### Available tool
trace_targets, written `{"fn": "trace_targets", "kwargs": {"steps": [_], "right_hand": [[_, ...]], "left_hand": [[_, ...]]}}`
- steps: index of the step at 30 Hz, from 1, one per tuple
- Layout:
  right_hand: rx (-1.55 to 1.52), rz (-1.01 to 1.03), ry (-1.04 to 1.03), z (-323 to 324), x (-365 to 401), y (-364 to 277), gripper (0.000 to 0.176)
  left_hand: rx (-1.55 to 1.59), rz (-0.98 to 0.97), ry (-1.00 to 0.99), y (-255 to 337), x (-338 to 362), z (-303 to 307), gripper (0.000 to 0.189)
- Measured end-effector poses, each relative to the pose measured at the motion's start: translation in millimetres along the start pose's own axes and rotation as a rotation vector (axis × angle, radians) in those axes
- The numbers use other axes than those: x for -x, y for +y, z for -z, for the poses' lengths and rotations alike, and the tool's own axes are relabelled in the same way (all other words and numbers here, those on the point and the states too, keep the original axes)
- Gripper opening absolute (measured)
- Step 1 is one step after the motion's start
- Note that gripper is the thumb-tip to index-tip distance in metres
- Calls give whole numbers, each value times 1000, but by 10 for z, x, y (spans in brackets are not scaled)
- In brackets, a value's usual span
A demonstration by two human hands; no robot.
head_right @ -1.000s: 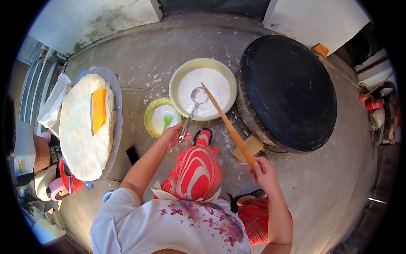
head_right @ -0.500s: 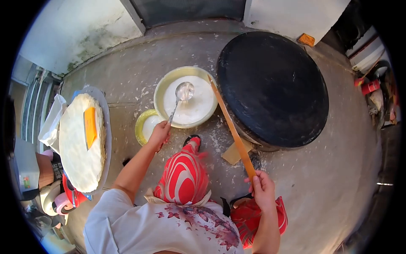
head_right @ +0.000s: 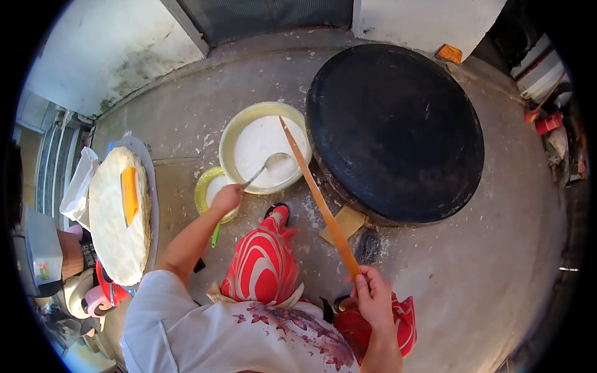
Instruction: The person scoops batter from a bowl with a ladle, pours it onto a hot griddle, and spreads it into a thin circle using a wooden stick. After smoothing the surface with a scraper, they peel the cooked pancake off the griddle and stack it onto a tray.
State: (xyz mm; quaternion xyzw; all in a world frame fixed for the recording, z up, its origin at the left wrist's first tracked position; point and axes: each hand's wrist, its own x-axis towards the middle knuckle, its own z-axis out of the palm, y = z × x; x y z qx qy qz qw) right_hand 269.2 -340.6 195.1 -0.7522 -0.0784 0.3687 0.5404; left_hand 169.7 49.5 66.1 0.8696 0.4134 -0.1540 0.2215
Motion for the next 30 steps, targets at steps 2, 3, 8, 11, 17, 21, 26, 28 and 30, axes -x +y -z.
{"fn": "trace_targets", "kwargs": {"steps": [2, 3, 8, 11, 17, 21, 26, 28, 30], "right_hand": [[41, -4, -12, 28, 17, -5, 14], [39, -7, -16, 36, 19, -17, 14], [-12, -17, 22, 33, -4, -30, 14], [-57, -2, 0, 22, -5, -60, 14], [-56, -12, -4, 35, 8, -50, 15], [-126, -83, -36, 23, 30, -112, 15], [-119, -60, -12, 14, 10, -108, 15], [-137, -53, -22, 14, 14, -107, 15], [-160, -49, -32, 7, 2, -106, 15]], "left_hand": [[165, 66, 41, -154, 11, 84, 26], [162, 70, 39, -174, -7, 1, 26], [64, 7, 52, -68, -200, -98, 25], [181, -47, 37, 189, -344, -23, 23], [44, -90, 6, -122, -196, -1, 20], [19, 118, 102, -300, -68, 16, 21], [487, 256, -211, 77, -239, -399, 22], [1499, 716, -693, 43, -366, -324, 21], [1382, 588, -573, 34, -319, -188, 20]]}}
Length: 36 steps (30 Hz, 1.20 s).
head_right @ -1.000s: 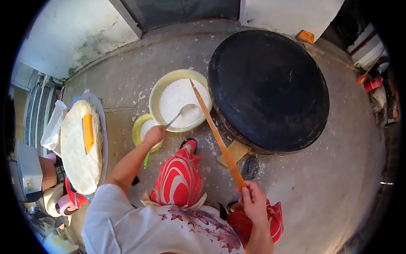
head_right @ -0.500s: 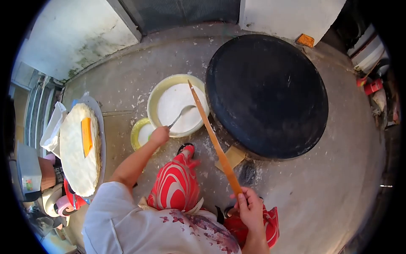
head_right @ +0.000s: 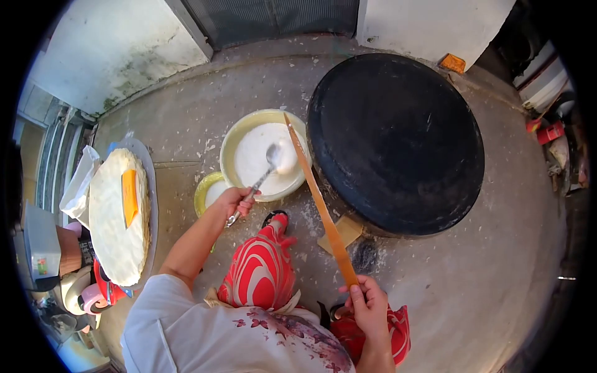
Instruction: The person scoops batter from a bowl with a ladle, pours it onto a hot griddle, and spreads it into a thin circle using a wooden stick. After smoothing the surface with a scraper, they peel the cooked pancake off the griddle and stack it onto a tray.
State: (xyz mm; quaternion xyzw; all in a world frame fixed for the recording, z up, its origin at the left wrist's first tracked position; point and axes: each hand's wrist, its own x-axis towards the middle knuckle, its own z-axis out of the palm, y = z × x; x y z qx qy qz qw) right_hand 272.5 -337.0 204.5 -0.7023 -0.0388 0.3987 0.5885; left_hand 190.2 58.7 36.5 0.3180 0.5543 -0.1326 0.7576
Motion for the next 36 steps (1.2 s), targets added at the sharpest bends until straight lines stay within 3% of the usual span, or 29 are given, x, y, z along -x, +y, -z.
{"fn": "trace_targets", "kwargs": {"steps": [4, 5, 7, 8, 11, 13, 15, 17, 20, 22, 26, 28, 29, 31, 36], "right_hand": [[-20, -15, -3, -6, -2, -19, 15], [-33, -13, 1, -7, -16, -37, 16], [-14, 3, 3, 4, -25, 1, 16], [3, 6, 12, 10, -35, 20, 16], [-19, -30, 3, -22, -31, -14, 17], [-32, -20, -5, -55, -39, 32, 17], [-30, -2, -9, -36, -70, 9, 17], [-16, -21, -21, -30, -63, 4, 17], [-18, -36, -18, -23, -36, 28, 17], [-18, -43, -21, -18, -40, 39, 17], [-7, -46, 4, -29, -43, 34, 16], [6, -50, 5, -33, -26, 20, 16], [17, -47, -4, -38, -35, 10, 16], [14, -43, 0, -45, -57, 4, 16], [-8, -31, 4, -51, -77, -12, 17]], "left_hand": [[-534, -550, 242, 84, 502, -25, 19], [-527, -554, 245, 32, 494, 31, 19], [-1633, -640, 623, -32, 563, 20, 20], [-1603, -537, 612, 19, 565, -2, 23], [-1416, -670, 747, 173, 524, -206, 25], [-1389, -628, 776, 99, 293, -171, 25], [-1581, -569, 612, -81, 227, -154, 24], [-1584, -562, 556, -28, 474, -24, 23], [-1386, -621, 613, 20, 609, 210, 22], [-1406, -519, 798, 11, 482, 279, 22], [-1377, -529, 668, -279, -363, 200, 20], [-751, -181, 224, -223, -405, 16, 20], [-751, -184, 220, -206, -360, -4, 20], [52, 94, -79, -140, -209, -33, 26], [458, 203, -380, -212, 214, 85, 31]]}}
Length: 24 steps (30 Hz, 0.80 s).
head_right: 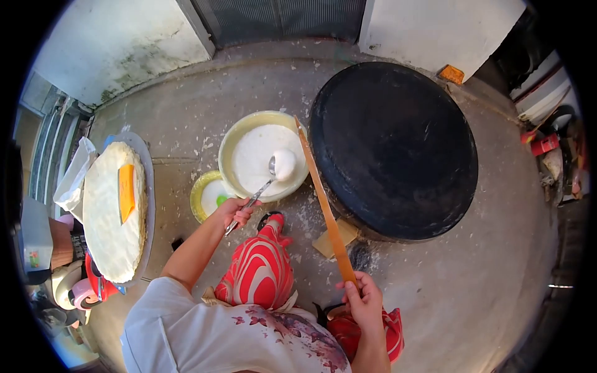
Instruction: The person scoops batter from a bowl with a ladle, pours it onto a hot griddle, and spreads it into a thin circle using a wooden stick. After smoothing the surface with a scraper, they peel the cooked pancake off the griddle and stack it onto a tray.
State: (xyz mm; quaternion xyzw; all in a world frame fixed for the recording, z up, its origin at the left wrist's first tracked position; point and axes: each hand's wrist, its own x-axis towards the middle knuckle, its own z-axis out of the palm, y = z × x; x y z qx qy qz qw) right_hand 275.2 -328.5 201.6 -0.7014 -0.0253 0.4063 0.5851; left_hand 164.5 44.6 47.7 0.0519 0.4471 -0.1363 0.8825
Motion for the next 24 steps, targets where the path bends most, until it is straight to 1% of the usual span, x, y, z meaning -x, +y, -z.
{"fn": "trace_targets", "kwargs": {"steps": [2, 3, 6, 7, 9, 11, 13, 15, 18, 19, 21, 22, 24], "right_hand": [[-22, 0, -7, -5, 17, -24, 17], [-23, 9, -9, -4, 22, -22, 17], [-31, 60, -18, 0, 36, -7, 17], [-33, 61, -17, 0, 45, -15, 17], [-39, 69, -17, 5, 58, -23, 17], [-47, 70, -23, 8, 68, -31, 18], [-57, 82, -30, 12, 78, -36, 18], [-68, 91, -38, 16, 85, -34, 18], [-81, 103, -36, 20, 85, -27, 18], [-78, 106, -35, 20, 86, -20, 18], [-75, 113, -32, 19, 82, -15, 19], [-74, 105, -18, 11, 82, -11, 20], [-72, 93, -2, 10, 78, 0, 21]], "left_hand": [[11, -43, -111, -40, 236, -15, 31], [7, -50, -115, -55, 378, -55, 31], [-122, -199, -61, -94, 790, -179, 30], [-128, -205, -65, -102, 902, -198, 30], [-270, -303, -67, -126, 1109, -253, 27], [-281, -334, -43, -165, 1283, -343, 27], [-404, -454, -23, -193, 1432, -413, 27], [-428, -496, 15, -226, 1587, -582, 30], [-520, -639, -38, -206, 1702, -691, 28], [-521, -641, -40, -204, 1731, -733, 28], [-519, -716, -32, -212, 1754, -834, 27], [-520, -716, -33, -214, 1725, -867, 27], [-619, -816, 100, -237, 1644, -917, 27]]}}
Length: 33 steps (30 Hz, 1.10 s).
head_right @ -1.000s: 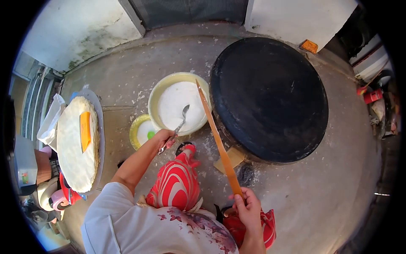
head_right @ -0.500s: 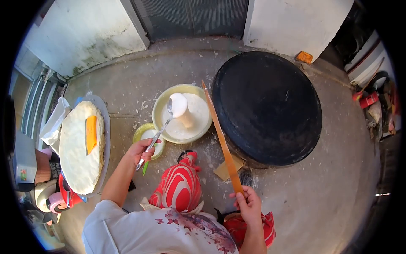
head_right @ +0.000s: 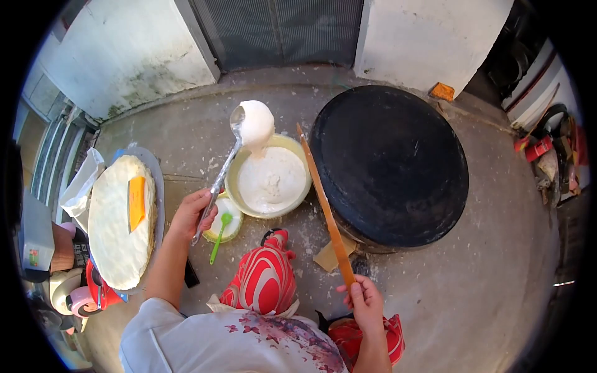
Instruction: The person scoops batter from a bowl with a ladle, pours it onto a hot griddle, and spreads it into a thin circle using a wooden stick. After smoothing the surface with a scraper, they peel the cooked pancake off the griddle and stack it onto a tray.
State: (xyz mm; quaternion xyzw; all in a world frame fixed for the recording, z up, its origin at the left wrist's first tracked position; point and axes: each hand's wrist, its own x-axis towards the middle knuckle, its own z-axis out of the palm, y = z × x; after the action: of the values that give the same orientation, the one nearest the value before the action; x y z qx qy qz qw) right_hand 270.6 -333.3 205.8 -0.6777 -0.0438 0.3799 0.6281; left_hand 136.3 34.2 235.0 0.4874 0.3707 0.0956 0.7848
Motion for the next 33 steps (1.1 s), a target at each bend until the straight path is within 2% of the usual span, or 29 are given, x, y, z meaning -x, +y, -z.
{"fn": "trace_targets", "kwargs": {"steps": [1, 3, 5, 6, 7, 9, 11, 13, 14, 16, 17, 19, 20, 21, 23, 25, 27, 28, 30, 31, 33], "right_hand": [[-1, 10, 19, 1, -4, 7, 21], [0, 7, 39, 3, -5, 25, 22], [11, 2, 45, 7, -26, 23, 22], [14, -8, 45, 6, -32, 26, 22], [31, 5, 42, 2, -43, 32, 22], [50, 14, 38, 6, -46, 41, 22], [54, 11, 31, -7, -42, 59, 21], [53, -1, 16, -20, -47, 69, 21], [56, 1, -2, -27, -53, 68, 21], [73, 7, -9, -37, -69, 82, 21], [83, 15, -7, -34, -87, 81, 21], [85, 9, 3, -35, -81, 50, 21], [81, -5, 12, -38, -58, 47, 21], [79, -11, 10, -35, -46, 51, 21], [84, -25, 8, -25, -44, 51, 21], [92, -29, 1, -28, -58, 51, 21], [102, -31, -3, -31, -65, 46, 21], [106, -30, -3, -38, -69, 46, 21], [113, -25, 5, -42, -84, 55, 22], [104, -19, 2, -39, -90, 74, 22], [94, -3, 0, -36, -104, 78, 22]], "left_hand": [[1, 7, 0, -104, -86, 18, 27], [-495, -141, 191, -554, -427, 169, 30], [-1232, -477, 360, -1135, -730, 352, 34], [-1424, -126, 368, -947, -587, 70, 31], [-1423, -118, 364, -985, -647, 107, 31], [-1699, 94, 201, -1071, -780, 181, 25], [-1687, 88, 249, -1081, -868, 152, 21], [-1552, -35, 473, -1105, -949, 60, 22], [-1552, -27, 476, -1200, -970, 65, 22], [-1708, 8, 315, -1324, -1039, 7, 22], [-1700, 3, 319, -1331, -1061, 42, 22], [-1603, 9, 178, -1122, -912, 106, 23], [-1558, -69, 209, -1158, -927, 258, 25], [-1561, -61, 208, -1140, -919, 315, 25], [-1551, 16, 373, -1079, -938, 364, 25], [-1535, 79, 400, -1353, -1115, 420, 24], [-1507, 72, 266, -1882, -1421, 550, 20], [-1505, 72, 265, -1875, -1433, 466, 20], [-661, 421, 115, -1826, -1504, 289, 18], [-659, 422, 112, -1805, -1502, 311, 18], [196, 772, 81, -1717, -1505, 399, 24]]}}
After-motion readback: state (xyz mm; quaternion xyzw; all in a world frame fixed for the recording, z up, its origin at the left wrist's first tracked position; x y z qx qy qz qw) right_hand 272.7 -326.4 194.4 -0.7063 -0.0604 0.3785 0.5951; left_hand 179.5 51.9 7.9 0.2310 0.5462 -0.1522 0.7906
